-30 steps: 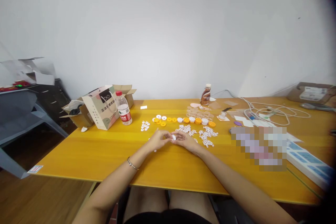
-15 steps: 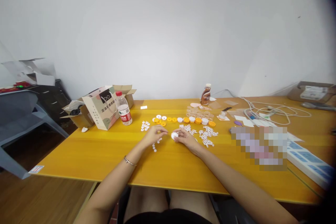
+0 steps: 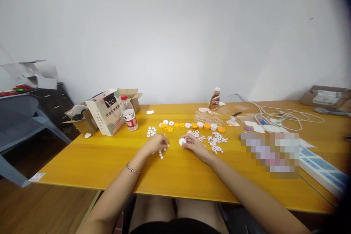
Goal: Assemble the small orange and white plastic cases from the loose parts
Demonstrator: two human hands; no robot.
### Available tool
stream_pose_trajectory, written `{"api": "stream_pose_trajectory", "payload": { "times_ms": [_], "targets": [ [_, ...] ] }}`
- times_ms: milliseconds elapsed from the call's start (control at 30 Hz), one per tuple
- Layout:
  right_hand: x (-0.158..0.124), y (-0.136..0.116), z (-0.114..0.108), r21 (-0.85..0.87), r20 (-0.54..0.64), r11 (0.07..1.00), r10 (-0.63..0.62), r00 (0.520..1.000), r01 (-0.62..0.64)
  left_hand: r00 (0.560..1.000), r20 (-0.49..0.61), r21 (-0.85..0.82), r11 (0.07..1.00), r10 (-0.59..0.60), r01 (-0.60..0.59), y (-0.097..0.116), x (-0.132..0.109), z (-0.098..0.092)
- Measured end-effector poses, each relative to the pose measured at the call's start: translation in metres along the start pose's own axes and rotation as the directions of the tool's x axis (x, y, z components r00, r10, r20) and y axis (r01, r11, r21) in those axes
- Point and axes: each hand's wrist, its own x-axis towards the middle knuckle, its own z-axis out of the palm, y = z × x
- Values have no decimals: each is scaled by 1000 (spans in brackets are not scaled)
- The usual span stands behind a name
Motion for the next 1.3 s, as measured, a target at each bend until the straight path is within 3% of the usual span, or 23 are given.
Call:
{"api": "stream_pose_trajectory", "payload": {
  "times_ms": [300, 500, 600, 767, 967, 1167, 1300],
  "targets": [
    [1, 4, -2, 19, 100, 1000, -12, 995, 11, 998, -54, -55, 998, 18, -21, 16, -3, -1],
    [-1, 4, -1, -4, 189, 1000, -8, 982, 9, 987, -161, -351, 936, -17, -41, 29, 3, 7],
    [-1, 5, 2, -18, 207, 1000, -4, 978, 8, 980, -197, -420, 904, -11, -75, 35, 3, 10],
    [-3, 7, 5, -40, 213, 998, -38, 976, 47, 972, -233, -318, 941, 41, -116, 43, 3, 16],
    [-5, 5, 6, -40, 208, 997, -51, 977, 61, 980, -190, -233, 966, 68, -112, 46, 4, 18],
    [-6, 8, 7, 14, 231, 998, -60, 971, 59, 977, -204, -224, 969, 60, -106, 45, 3, 20],
    [-7, 7, 7, 11, 227, 997, -76, 971, 75, 986, -167, -353, 932, 20, -78, 41, 3, 26]
  ]
}}
